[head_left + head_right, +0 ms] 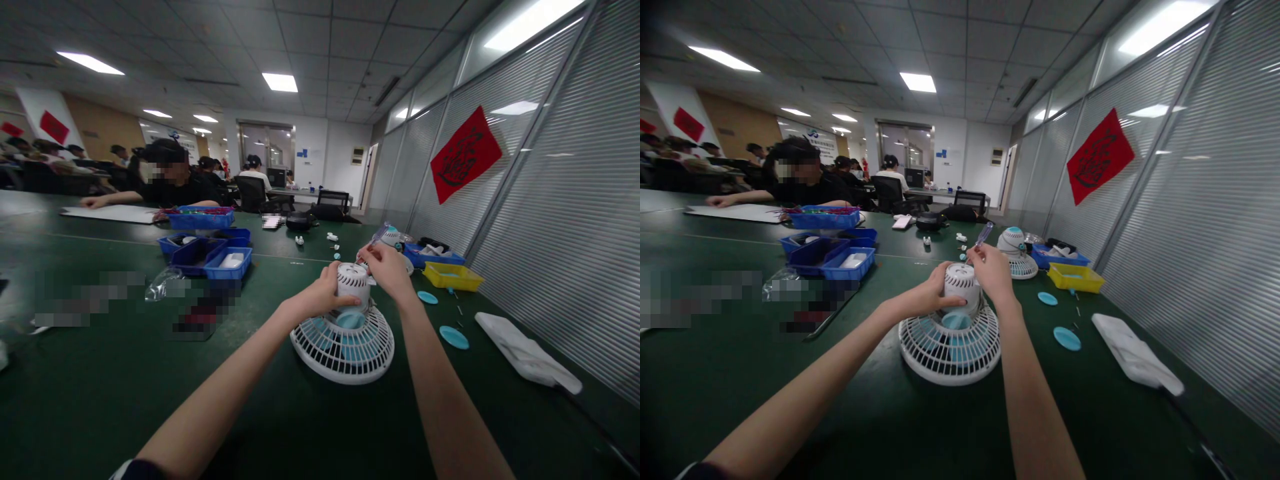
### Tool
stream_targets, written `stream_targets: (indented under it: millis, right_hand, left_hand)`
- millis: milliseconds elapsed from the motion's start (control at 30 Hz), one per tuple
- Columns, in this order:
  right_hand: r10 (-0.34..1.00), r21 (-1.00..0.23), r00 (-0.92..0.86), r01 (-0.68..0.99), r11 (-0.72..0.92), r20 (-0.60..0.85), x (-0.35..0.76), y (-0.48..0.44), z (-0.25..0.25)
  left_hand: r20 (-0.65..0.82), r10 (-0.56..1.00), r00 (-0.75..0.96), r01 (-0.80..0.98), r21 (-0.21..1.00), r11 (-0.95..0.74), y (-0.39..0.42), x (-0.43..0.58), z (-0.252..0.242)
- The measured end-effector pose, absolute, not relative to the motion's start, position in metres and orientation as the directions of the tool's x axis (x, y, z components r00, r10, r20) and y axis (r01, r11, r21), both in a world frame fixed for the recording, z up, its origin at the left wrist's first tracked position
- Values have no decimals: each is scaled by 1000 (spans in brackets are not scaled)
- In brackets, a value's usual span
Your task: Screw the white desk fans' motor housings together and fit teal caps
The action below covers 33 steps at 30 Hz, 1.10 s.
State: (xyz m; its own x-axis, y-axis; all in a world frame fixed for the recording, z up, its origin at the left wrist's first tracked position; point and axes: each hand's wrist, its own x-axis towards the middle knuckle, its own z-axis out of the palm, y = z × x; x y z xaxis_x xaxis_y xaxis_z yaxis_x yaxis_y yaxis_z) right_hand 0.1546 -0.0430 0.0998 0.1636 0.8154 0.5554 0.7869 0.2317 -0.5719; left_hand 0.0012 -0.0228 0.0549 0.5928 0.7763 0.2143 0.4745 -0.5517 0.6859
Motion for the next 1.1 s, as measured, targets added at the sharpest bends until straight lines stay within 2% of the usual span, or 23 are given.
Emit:
stream_targets:
  millis: [433, 767, 967, 1100]
  right_hand:
    - [795, -477, 95, 840, 259, 599, 150, -46, 101]
    - [779, -664, 238, 692, 282, 579, 147, -39, 95]
    - [772, -681, 230, 655, 328, 593, 151, -37, 93]
    - [817, -716, 203, 620, 320, 540, 162, -36, 92]
  left_hand:
    - [214, 777, 592, 464, 697, -546, -24, 0, 56]
    - [229, 773, 591, 459, 693, -556, -24, 1, 53]
    - [223, 773, 594, 469, 684, -559, -23, 1, 54]
    - [229, 768, 598, 460, 687, -563, -23, 1, 54]
